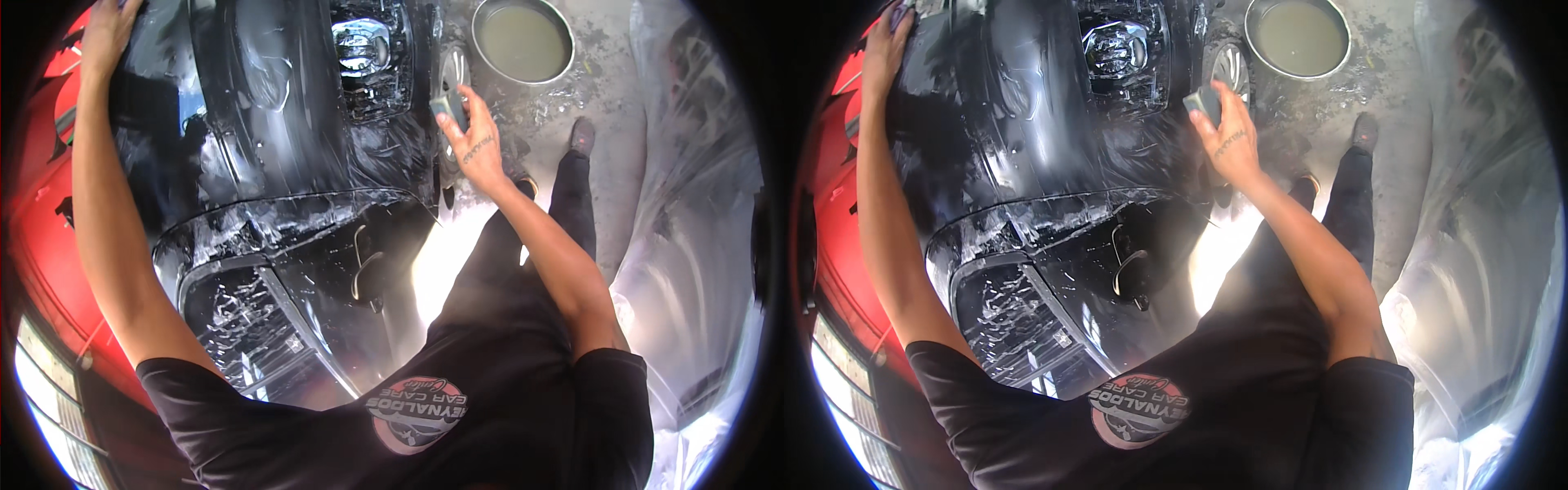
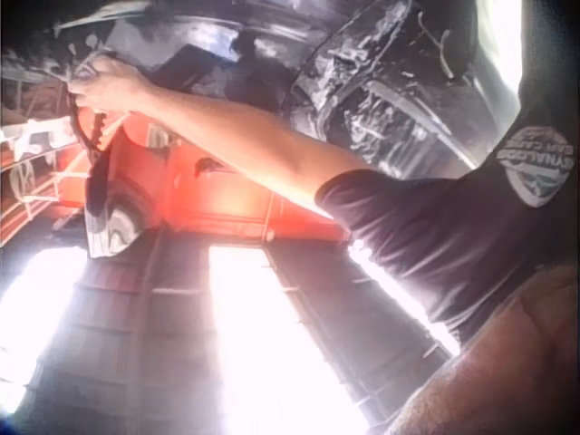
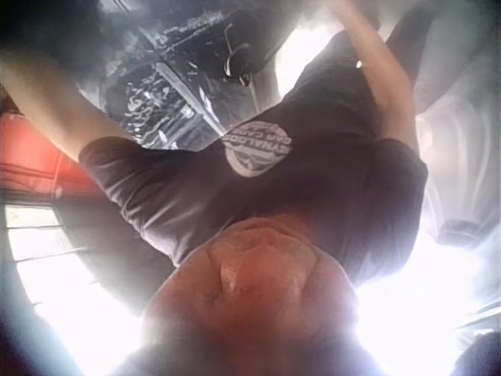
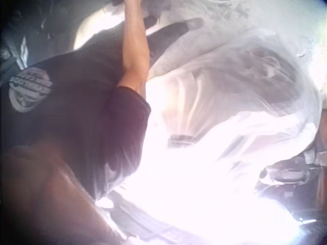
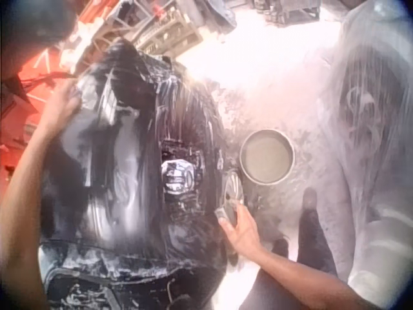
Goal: The person applies a white compound to the hood of a black car using a yellow sponge, rubbing it in circular motions. They periodically dip the sponge into a metal bucket of liquid and wipe the surface with a purple cloth.
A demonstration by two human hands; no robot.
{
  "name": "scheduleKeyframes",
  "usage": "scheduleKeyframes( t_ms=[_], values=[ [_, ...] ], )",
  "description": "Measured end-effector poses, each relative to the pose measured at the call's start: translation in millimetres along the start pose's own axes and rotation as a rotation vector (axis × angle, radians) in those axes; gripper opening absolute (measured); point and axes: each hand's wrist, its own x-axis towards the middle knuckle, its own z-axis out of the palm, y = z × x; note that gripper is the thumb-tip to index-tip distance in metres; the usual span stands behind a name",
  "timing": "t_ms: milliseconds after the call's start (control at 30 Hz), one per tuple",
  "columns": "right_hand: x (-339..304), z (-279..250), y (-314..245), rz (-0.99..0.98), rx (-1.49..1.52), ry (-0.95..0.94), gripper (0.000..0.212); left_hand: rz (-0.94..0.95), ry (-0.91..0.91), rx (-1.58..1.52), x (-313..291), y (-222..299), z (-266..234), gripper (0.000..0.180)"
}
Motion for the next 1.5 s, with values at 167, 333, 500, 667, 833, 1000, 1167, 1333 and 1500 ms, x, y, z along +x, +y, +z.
scheduleKeyframes(
  t_ms=[167,333,500,667,833,1000,1167,1333,1500],
  values=[
    [-48,-12,20,0.167,0.202,-0.123,0.049,0.076,-0.009,0.184,-49,58,-41,0.075],
    [-61,-33,45,0.273,0.192,-0.124,0.050,0.064,-0.065,0.048,-142,114,-38,0.057],
    [-52,-51,22,0.217,0.129,-0.203,0.052,0.090,-0.178,-0.022,-225,191,-76,0.070],
    [-39,-38,22,0.213,0.077,-0.302,0.054,0.108,-0.341,-0.132,-285,195,-123,0.066],
    [-26,-22,15,0.088,0.077,-0.225,0.058,-0.099,-0.200,0.033,-309,142,-190,0.054],
    [10,17,3,-0.062,0.049,-0.116,0.058,-0.113,-0.146,0.168,-323,111,-189,0.056],
    [23,55,2,-0.230,-0.132,0.127,0.052,-0.090,-0.103,0.154,-321,107,-174,0.053],
    [-108,99,29,-0.274,-0.111,0.246,0.057,-0.128,-0.088,0.154,-333,105,-176,0.053],
    [-106,108,49,-0.279,-0.079,0.272,0.052,-0.074,-0.073,0.190,-334,99,-173,0.053]
  ],
)
